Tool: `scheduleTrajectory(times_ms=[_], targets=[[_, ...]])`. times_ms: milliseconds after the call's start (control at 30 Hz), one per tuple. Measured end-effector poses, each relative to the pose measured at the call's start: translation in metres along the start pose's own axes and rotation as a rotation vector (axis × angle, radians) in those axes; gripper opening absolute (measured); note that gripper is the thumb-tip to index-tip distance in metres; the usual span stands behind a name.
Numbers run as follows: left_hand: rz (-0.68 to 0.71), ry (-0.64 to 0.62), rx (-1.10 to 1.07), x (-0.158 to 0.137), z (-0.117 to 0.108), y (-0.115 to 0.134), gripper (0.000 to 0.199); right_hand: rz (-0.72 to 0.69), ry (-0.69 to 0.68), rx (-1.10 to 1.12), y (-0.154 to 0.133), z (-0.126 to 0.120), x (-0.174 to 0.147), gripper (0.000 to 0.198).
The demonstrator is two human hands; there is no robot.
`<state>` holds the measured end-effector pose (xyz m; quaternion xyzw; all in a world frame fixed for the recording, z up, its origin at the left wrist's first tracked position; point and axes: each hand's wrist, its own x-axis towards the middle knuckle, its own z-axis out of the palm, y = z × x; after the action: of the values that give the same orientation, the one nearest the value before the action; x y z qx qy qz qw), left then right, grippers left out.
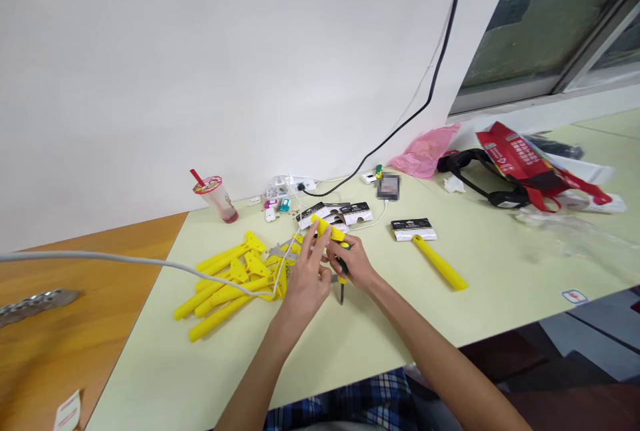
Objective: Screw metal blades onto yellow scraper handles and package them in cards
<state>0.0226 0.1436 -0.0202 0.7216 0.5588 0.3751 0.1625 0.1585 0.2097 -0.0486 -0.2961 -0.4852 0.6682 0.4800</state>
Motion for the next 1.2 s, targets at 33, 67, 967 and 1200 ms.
scheduleTrajectory(times_ms=[33, 67, 967, 1200], targets=[[0.013, 0.01, -0.013, -0.002, -0.002, -0.004, 0.086, 0.019, -0.014, 0.002, -0.001, 0.001, -0.001, 0.034], [0.028, 0.014, -0.023, -0.003, -0.004, -0.008, 0.083, 0.04, -0.027, 0.007, -0.002, 0.003, -0.003, 0.032], [-0.676, 0.036, -1.586, -0.008, -0.04, -0.098, 0.075, -0.13, -0.819, -1.082, -0.142, 0.048, 0.073, 0.014], [-0.656, 0.026, -1.585, -0.008, -0.042, -0.1, 0.07, -0.077, -0.898, -1.277, -0.131, 0.039, 0.072, 0.016]])
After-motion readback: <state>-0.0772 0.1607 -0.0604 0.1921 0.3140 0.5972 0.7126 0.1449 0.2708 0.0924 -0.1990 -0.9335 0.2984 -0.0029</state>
